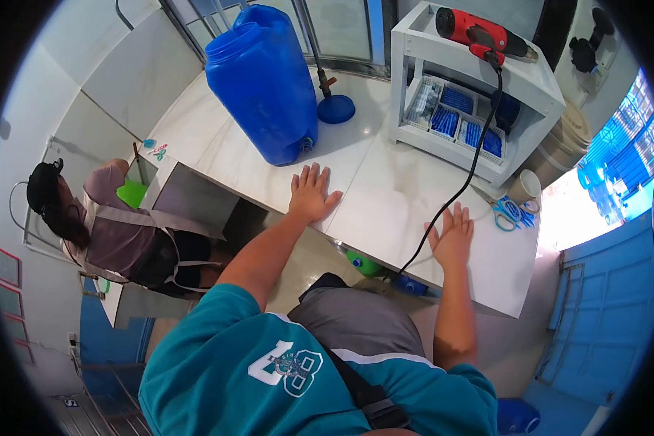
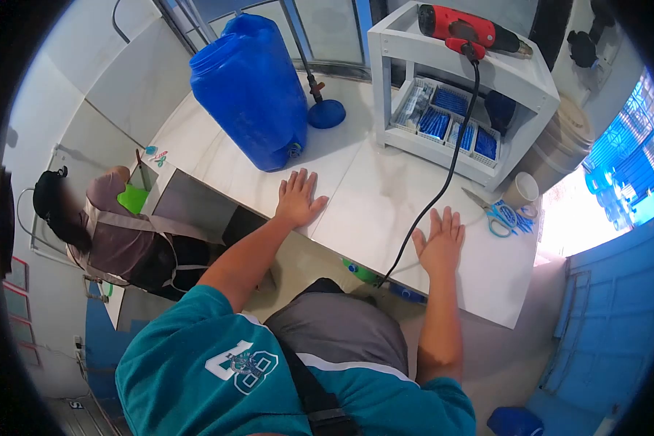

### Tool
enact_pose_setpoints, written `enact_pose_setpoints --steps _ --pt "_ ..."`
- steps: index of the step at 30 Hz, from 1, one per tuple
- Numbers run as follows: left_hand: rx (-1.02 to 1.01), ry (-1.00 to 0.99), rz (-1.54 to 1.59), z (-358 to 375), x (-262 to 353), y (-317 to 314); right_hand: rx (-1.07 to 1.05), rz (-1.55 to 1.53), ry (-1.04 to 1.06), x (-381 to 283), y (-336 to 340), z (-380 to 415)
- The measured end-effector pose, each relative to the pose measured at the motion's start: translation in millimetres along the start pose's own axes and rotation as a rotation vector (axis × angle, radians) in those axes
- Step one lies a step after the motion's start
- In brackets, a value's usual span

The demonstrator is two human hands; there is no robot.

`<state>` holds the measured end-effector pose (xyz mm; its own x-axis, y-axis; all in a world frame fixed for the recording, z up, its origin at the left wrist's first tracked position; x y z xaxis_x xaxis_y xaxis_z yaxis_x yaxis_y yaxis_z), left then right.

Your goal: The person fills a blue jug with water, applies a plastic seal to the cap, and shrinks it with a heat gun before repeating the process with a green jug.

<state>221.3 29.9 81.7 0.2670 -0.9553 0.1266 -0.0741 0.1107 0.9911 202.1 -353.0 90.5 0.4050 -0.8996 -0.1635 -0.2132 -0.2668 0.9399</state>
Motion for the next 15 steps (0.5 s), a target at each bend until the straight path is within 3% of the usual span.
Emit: enact_pose_setpoints --steps 6,10,15 --pt "-0.030 0.002 -0.021 2 3 5 0.196 -0.386 -0.077 29 7 13" --pt "-0.023 -0.002 0.002 1 2 9 0.132 -0.176 -0.208 37 21 25" --pt "-0.047 0.006 0.041 1 2 8 0.163 -0.017 -0.156 25 13 26"
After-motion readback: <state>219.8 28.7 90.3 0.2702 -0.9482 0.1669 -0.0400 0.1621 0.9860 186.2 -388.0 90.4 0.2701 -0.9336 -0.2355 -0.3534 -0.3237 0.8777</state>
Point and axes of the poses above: each hand's wrist, its own z-axis away from the middle knuckle, its own y-axis out of the back of the hand, x = y × z, the point moved 7 cm from there along -z, towards the middle knuckle, and after that the axes turned 12 degrees about y, right-handed, at the moved point
